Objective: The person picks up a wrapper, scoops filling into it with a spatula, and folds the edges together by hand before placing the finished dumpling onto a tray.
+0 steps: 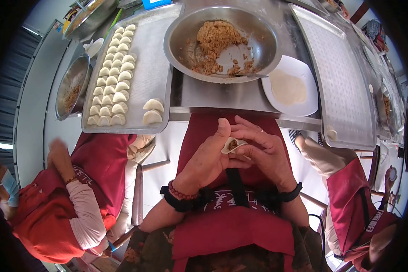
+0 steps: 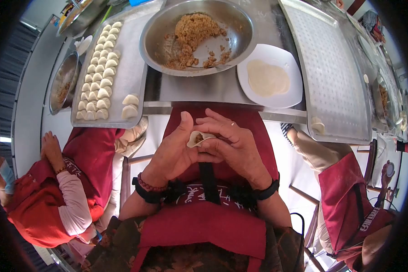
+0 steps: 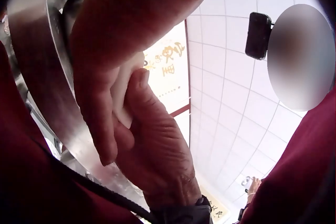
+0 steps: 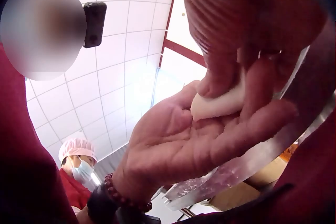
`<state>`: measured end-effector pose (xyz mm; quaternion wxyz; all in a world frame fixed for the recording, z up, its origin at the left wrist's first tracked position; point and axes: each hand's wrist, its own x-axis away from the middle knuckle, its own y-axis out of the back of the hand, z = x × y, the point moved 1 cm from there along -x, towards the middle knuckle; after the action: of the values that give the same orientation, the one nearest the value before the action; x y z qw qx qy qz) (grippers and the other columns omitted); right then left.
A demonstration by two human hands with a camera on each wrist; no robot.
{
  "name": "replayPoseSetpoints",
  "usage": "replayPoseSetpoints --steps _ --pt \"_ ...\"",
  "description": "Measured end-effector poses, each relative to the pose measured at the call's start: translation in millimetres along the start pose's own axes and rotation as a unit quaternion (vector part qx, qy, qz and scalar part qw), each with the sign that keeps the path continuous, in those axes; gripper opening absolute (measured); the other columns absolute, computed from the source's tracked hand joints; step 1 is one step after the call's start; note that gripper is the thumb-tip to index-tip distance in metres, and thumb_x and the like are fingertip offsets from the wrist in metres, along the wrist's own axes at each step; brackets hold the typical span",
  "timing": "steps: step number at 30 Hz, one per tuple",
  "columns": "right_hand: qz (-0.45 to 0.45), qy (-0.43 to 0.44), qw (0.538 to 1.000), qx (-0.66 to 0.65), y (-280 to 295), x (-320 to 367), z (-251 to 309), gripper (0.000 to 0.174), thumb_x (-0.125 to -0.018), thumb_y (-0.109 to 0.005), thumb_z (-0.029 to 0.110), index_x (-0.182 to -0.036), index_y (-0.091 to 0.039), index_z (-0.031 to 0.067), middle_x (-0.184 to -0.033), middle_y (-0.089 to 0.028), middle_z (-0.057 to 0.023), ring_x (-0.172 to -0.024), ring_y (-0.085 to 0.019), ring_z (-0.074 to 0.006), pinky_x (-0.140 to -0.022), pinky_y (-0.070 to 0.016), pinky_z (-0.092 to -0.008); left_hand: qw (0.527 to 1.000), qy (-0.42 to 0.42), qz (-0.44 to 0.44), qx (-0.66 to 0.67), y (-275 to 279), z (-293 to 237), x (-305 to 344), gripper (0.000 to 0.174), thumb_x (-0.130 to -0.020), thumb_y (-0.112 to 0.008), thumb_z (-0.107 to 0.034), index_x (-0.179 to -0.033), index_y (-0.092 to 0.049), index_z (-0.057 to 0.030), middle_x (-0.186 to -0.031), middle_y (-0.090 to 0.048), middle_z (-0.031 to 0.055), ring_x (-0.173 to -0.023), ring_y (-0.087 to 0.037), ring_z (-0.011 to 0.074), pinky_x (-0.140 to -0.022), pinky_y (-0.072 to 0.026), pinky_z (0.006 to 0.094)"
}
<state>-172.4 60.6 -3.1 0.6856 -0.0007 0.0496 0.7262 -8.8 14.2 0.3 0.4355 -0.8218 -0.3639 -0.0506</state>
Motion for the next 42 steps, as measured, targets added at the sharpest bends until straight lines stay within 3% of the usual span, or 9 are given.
replayPoseSetpoints --steps 11,14,18,21,24,26,32,35,42 --pt "-0.025 0.018 1.000 0.001 -1 2 -6 0.021 -0.086 -0.072 0.005 -0.107 -0.074 0.0071 -0.118 -0.070 -0.0130 -0.132 -0.052 -0.0308 -0.105 -0.0466 -0.0390 1.000 0.001 0.007 0.004 2 0 -2 0.079 -0.102 -0.016 -0.062 -0.135 -0.048 0.0017 -0.125 -0.061 0.0144 -0.114 -0.062 0.0240 -0.096 -0.0549 0.0453" --pt "-0.053 0.027 0.997 -0.050 -4 3 -8 0.021 -0.086 -0.072 0.005 -0.107 -0.073 0.0060 -0.118 -0.070 -0.0129 -0.131 -0.054 -0.0302 -0.104 -0.0476 -0.0379 0.999 -0.002 0.015 0.049 -2 -1 -1 0.072 -0.103 -0.024 -0.062 -0.128 -0.053 -0.0005 -0.116 -0.062 0.0106 -0.108 -0.063 0.0214 -0.096 -0.0534 0.0424" --pt "-0.085 0.034 0.993 -0.079 -5 3 -9 0.022 -0.086 -0.071 0.003 -0.108 -0.072 0.0044 -0.118 -0.070 -0.0133 -0.129 -0.056 -0.0282 -0.103 -0.0483 -0.0352 0.992 0.000 0.026 0.125 -1 -1 -2 0.074 -0.103 -0.022 -0.060 -0.128 -0.052 0.0025 -0.118 -0.062 0.0131 -0.110 -0.062 0.0237 -0.101 -0.0498 0.0444" --pt "-0.084 0.008 0.996 -0.011 -4 3 -5 0.023 -0.086 -0.071 0.002 -0.109 -0.071 0.0037 -0.118 -0.070 -0.0143 -0.130 -0.055 -0.0272 -0.103 -0.0480 -0.0346 0.987 -0.006 0.032 0.155 2 1 -3 0.073 -0.104 -0.022 -0.059 -0.127 -0.052 0.0029 -0.117 -0.062 0.0136 -0.109 -0.062 0.0241 -0.102 -0.0494 0.0448" --pt "-0.104 -0.051 0.989 -0.087 -9 2 4 0.022 -0.086 -0.071 0.003 -0.107 -0.071 0.0040 -0.117 -0.070 -0.0148 -0.130 -0.055 -0.0274 -0.103 -0.0475 -0.0356 0.986 -0.012 0.028 0.165 1 0 -3 0.072 -0.104 -0.022 -0.059 -0.126 -0.051 0.0019 -0.115 -0.063 0.0131 -0.109 -0.062 0.0238 -0.101 -0.0496 0.0448" --pt "-0.094 -0.021 0.993 -0.061 -8 1 -4 0.022 -0.085 -0.071 0.003 -0.107 -0.071 0.0047 -0.117 -0.070 -0.0144 -0.130 -0.055 -0.0288 -0.104 -0.0471 -0.0364 0.986 -0.011 0.025 0.162 3 1 -4 0.071 -0.104 -0.022 -0.059 -0.126 -0.051 0.0012 -0.114 -0.063 0.0130 -0.108 -0.062 0.0235 -0.101 -0.0495 0.0448" --pt "-0.075 0.024 0.997 -0.009 -5 1 -13 0.021 -0.085 -0.072 0.002 -0.105 -0.071 0.0064 -0.115 -0.071 -0.0132 -0.131 -0.054 -0.0313 -0.105 -0.0463 -0.0377 0.983 0.014 0.034 0.182 12 5 -8 0.057 -0.107 -0.028 -0.049 -0.132 -0.049 -0.0010 -0.124 -0.061 0.0152 -0.114 -0.061 0.0255 -0.103 -0.0487 0.0464" --pt "-0.076 0.038 0.996 -0.004 -5 1 -16 0.020 -0.084 -0.072 0.001 -0.103 -0.071 0.0064 -0.114 -0.072 -0.0125 -0.131 -0.054 -0.0314 -0.105 -0.0464 -0.0382 0.984 0.015 0.004 0.178 6 4 -7 0.042 -0.107 -0.042 -0.037 -0.125 -0.052 -0.0004 -0.109 -0.063 0.0098 -0.102 -0.063 0.0198 -0.100 -0.0506 0.0450" --pt "-0.090 0.004 0.995 -0.037 -8 1 -13 0.018 -0.084 -0.071 0.000 -0.102 -0.068 0.0044 -0.115 -0.071 -0.0137 -0.131 -0.054 -0.0285 -0.105 -0.0474 -0.0370 0.994 -0.014 0.016 0.109 7 4 -5 0.031 -0.105 -0.050 -0.025 -0.122 -0.057 0.0006 -0.109 -0.062 0.0084 -0.103 -0.063 0.0178 -0.097 -0.0530 0.0434"
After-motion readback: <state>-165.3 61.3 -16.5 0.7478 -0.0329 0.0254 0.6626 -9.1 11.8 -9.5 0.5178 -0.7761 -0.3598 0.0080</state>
